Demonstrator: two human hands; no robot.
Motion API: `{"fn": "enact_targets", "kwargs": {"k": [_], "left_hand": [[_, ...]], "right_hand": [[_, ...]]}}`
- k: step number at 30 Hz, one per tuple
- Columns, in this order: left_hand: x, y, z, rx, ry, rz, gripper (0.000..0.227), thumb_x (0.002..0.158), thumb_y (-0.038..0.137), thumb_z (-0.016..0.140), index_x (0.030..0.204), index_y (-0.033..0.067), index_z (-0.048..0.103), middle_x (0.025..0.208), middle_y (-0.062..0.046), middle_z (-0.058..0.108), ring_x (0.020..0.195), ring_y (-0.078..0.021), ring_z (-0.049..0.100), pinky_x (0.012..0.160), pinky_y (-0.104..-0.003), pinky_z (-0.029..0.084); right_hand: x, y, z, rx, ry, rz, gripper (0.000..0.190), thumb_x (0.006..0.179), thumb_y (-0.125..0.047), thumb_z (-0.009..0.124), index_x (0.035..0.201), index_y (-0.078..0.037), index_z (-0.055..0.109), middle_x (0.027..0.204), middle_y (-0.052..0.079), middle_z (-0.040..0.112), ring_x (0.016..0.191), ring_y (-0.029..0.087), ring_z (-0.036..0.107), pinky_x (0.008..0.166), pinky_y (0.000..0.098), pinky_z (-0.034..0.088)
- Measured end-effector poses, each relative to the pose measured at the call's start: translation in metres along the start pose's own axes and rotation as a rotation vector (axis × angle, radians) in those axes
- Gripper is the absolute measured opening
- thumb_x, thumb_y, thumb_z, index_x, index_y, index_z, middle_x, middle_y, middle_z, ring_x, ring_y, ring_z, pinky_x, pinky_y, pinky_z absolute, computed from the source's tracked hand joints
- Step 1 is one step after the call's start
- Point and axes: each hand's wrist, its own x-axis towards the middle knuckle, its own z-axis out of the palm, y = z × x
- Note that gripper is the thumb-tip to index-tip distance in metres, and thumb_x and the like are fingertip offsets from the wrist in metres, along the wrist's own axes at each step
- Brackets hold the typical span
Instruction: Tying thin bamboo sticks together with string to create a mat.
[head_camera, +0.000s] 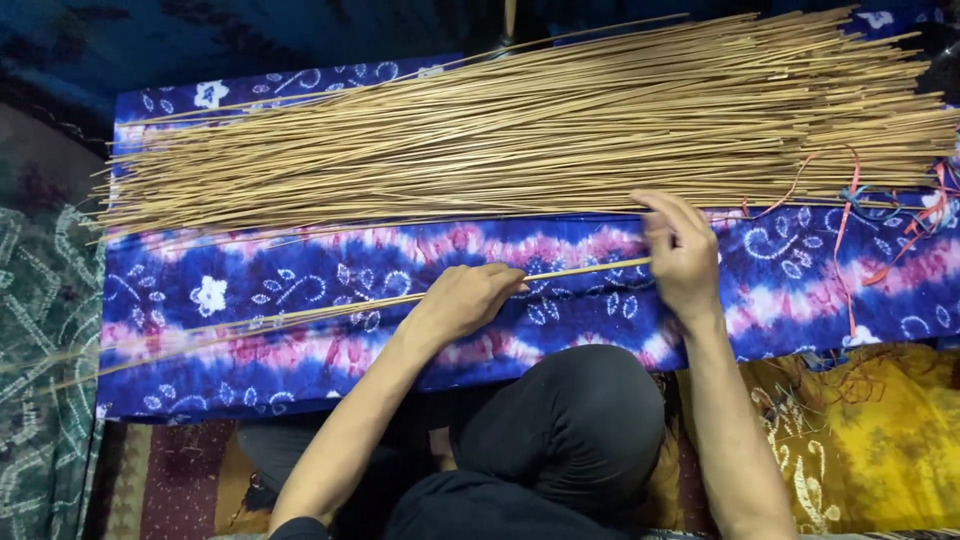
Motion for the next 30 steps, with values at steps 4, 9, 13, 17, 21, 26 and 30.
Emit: {"fn": "enact_targets", "kwargs": {"k": [4,9,13,17,21,26,30], "left_hand": [[0.005,0.007,0.001,-0.02,-0.027,0.022,0.022,0.106,0.03,0.052,0.115,0.0202,0.069,0.096,-0.006,0.075,0.077,-0.0419,0.073,0.065,-0.054,0.06],[0.001,0.011,-0.008,-0.015,-0.028,-0.026,0.02,0.104,0.032,0.056,0.111,0.0201,0.071,0.096,-0.005,0.076,0.079,-0.0393,0.074,0.065,-0.052,0.06],[-0.006,0.007,-0.014,-0.058,-0.039,-0.038,0.021,0.103,0.033,0.058,0.109,0.0181,0.072,0.096,-0.007,0.077,0.081,-0.0396,0.075,0.066,-0.052,0.06],[-0.01,-0.01,-0.016,-0.037,-0.037,-0.106,0.027,0.105,0.038,0.054,0.105,0.0179,0.073,0.092,-0.009,0.077,0.083,-0.0395,0.075,0.068,-0.053,0.06],[-0.015,-0.016,-0.002,0.02,0.053,-0.087,0.025,0.105,0.038,0.054,0.103,0.0214,0.073,0.087,-0.007,0.076,0.082,-0.0346,0.075,0.067,-0.048,0.06],[-0.011,-0.005,0.002,0.031,0.094,-0.072,0.024,0.105,0.039,0.054,0.103,0.0235,0.072,0.084,-0.004,0.075,0.08,-0.0315,0.075,0.066,-0.045,0.06],[-0.02,-0.014,-0.004,0.011,0.102,-0.117,0.027,0.106,0.039,0.053,0.103,0.0212,0.073,0.084,-0.004,0.075,0.082,-0.031,0.075,0.067,-0.044,0.06]], "right_hand": [[-0.002,-0.019,0.039,-0.039,-0.071,-0.133,0.018,0.104,-0.022,0.068,0.112,-0.009,0.078,0.106,0.01,0.076,0.105,0.032,0.072,0.095,0.0427,0.055],[-0.003,-0.043,0.049,-0.375,-0.14,-0.288,0.048,0.104,-0.029,0.067,0.059,-0.014,0.059,0.059,0.0,0.052,0.061,0.022,0.064,0.056,0.0307,0.051],[-0.015,-0.029,0.061,-0.447,-0.083,-0.294,0.052,0.104,-0.03,0.066,0.055,-0.018,0.054,0.061,-0.004,0.05,0.059,0.018,0.061,0.052,0.027,0.048],[-0.02,-0.01,0.056,-0.517,-0.052,-0.224,0.049,0.104,-0.036,0.068,0.059,-0.02,0.058,0.064,-0.004,0.051,0.057,0.02,0.061,0.051,0.0295,0.048],[-0.019,0.002,0.071,-0.491,-0.049,-0.239,0.045,0.101,-0.036,0.072,0.061,-0.019,0.061,0.066,-0.003,0.054,0.056,0.022,0.063,0.051,0.03,0.049],[-0.012,-0.037,0.084,-0.383,-0.036,-0.258,0.048,0.099,-0.038,0.072,0.058,-0.02,0.056,0.057,-0.002,0.054,0.055,0.021,0.065,0.048,0.0296,0.048],[-0.014,-0.025,0.079,-0.423,0.002,-0.227,0.054,0.103,-0.04,0.071,0.056,-0.022,0.051,0.055,-0.003,0.054,0.055,0.019,0.064,0.047,0.0274,0.045]]}}
